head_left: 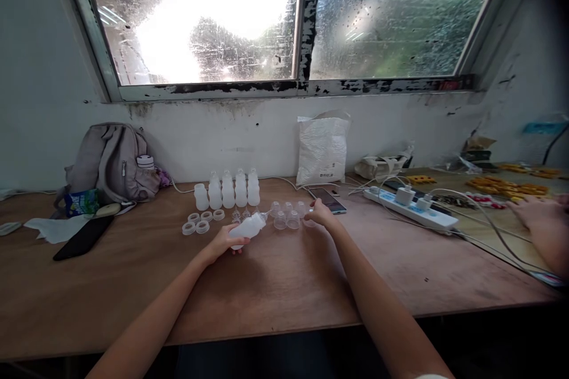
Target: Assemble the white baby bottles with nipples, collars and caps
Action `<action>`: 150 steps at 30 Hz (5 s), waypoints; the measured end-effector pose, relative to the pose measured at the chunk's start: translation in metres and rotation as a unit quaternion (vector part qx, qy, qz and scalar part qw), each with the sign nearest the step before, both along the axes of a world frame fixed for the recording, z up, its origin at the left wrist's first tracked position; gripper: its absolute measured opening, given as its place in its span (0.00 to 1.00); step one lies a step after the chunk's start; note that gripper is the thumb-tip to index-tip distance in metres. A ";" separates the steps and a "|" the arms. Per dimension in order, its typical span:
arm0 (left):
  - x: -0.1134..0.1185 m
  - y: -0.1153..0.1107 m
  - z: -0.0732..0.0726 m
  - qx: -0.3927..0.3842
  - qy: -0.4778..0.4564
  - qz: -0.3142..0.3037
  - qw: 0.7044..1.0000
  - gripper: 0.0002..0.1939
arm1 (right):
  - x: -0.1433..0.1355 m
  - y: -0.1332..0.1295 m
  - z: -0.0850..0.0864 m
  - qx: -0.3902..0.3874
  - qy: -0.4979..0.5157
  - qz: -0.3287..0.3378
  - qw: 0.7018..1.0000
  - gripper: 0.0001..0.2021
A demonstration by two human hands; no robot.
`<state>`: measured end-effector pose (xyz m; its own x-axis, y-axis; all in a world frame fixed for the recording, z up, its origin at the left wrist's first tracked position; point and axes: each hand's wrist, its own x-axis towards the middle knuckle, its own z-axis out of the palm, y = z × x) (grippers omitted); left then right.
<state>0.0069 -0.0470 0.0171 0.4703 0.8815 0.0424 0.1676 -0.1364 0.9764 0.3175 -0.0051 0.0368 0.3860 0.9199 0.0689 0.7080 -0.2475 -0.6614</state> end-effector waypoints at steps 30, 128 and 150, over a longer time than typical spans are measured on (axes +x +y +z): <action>0.021 -0.026 0.004 0.182 0.089 0.067 0.977 0.19 | -0.133 -0.066 0.002 0.297 0.180 0.205 0.915 0.16; -0.039 0.015 0.008 -0.176 0.020 -0.201 0.963 0.23 | -0.114 -0.051 0.005 0.116 0.279 0.398 0.866 0.15; -0.040 0.010 0.017 -0.176 0.093 -0.201 0.959 0.22 | -0.120 -0.067 0.008 0.065 0.265 0.491 0.827 0.21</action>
